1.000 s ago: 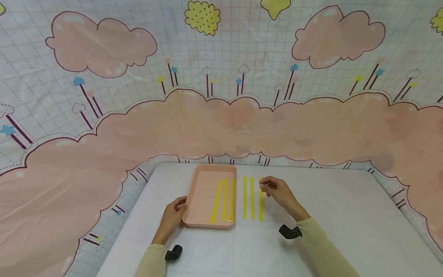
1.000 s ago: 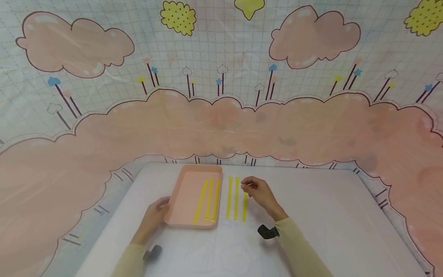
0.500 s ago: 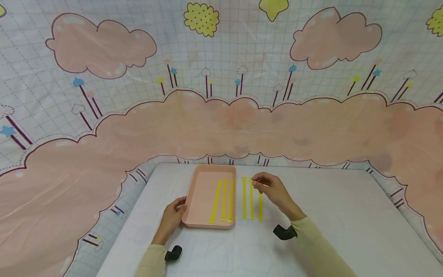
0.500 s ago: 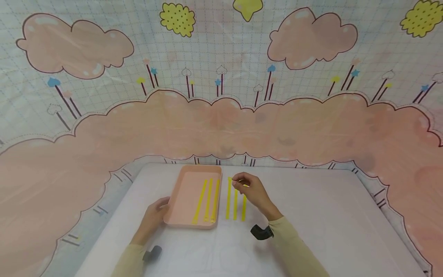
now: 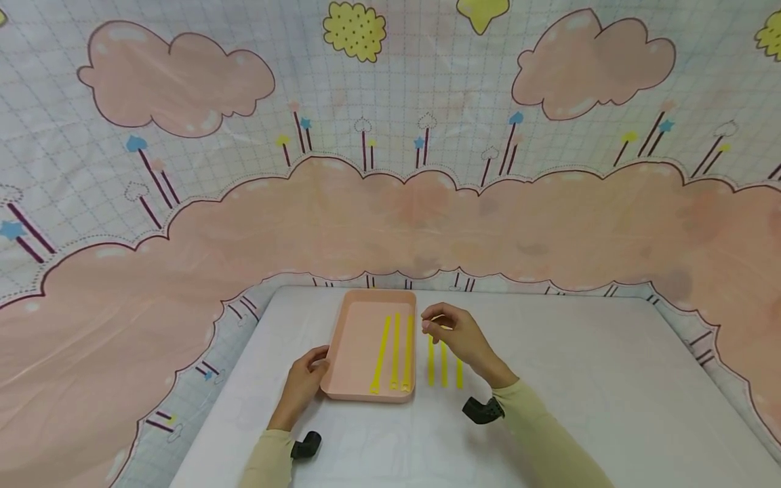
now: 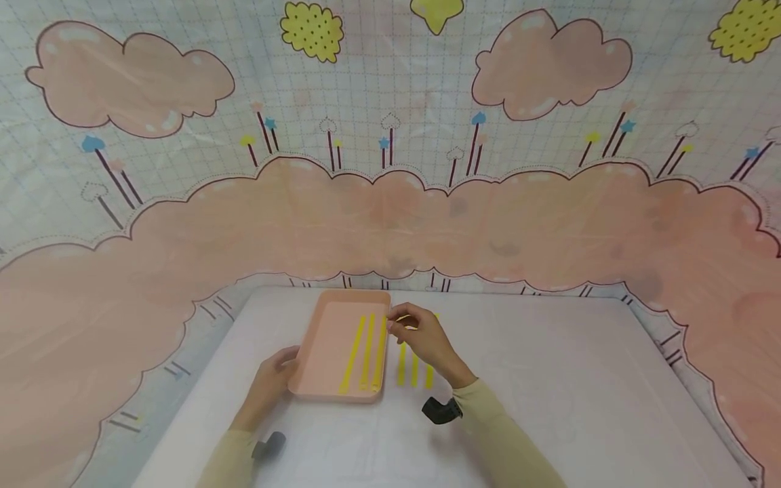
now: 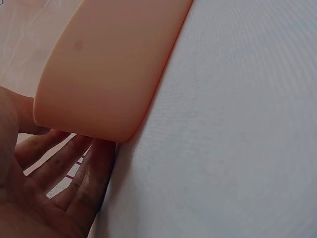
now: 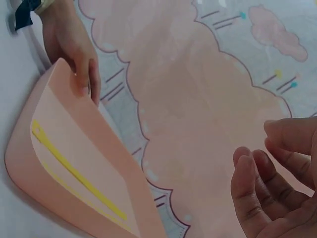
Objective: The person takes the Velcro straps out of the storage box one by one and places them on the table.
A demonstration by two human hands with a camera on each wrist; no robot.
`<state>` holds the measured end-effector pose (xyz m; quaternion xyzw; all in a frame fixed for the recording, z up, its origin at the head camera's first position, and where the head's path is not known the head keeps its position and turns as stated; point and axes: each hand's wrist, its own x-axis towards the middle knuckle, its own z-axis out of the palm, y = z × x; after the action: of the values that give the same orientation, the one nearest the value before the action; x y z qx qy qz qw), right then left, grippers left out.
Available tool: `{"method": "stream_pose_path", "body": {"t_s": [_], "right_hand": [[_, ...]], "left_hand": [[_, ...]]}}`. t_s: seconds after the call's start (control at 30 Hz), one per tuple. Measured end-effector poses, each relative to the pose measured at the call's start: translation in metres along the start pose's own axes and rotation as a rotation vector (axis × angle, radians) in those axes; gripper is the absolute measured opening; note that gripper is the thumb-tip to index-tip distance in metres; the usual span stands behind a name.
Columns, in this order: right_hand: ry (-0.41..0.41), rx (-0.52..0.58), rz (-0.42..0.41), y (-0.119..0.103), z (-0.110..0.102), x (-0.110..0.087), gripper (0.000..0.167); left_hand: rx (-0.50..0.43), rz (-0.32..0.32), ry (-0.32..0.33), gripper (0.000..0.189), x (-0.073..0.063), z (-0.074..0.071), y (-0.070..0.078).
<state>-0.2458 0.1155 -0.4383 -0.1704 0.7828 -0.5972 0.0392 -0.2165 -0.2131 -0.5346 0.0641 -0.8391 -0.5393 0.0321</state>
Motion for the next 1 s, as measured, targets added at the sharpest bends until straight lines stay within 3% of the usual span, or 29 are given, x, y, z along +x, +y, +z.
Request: {"method": "stream_pose_path", "body": {"t_s": [0.4,0.63,1.0], "right_hand": [[-0.066,-0.031,-0.058,-0.002,0.029,0.006,0.021],[-0.087,-0.096,-0.049,0.005,0.045,0.01,0.017],[-0.128,-0.172,-0.12,0.013,0.064,0.014,0.013]], "left_hand": [[0.01,0.012,0.006,0.036,0.0,0.0,0.0],[0.008,0.015,0.004,0.037,0.0,0.0,0.0],[-0.012,0.001,-0.005,0.037,0.0,0.0,0.001]]}}
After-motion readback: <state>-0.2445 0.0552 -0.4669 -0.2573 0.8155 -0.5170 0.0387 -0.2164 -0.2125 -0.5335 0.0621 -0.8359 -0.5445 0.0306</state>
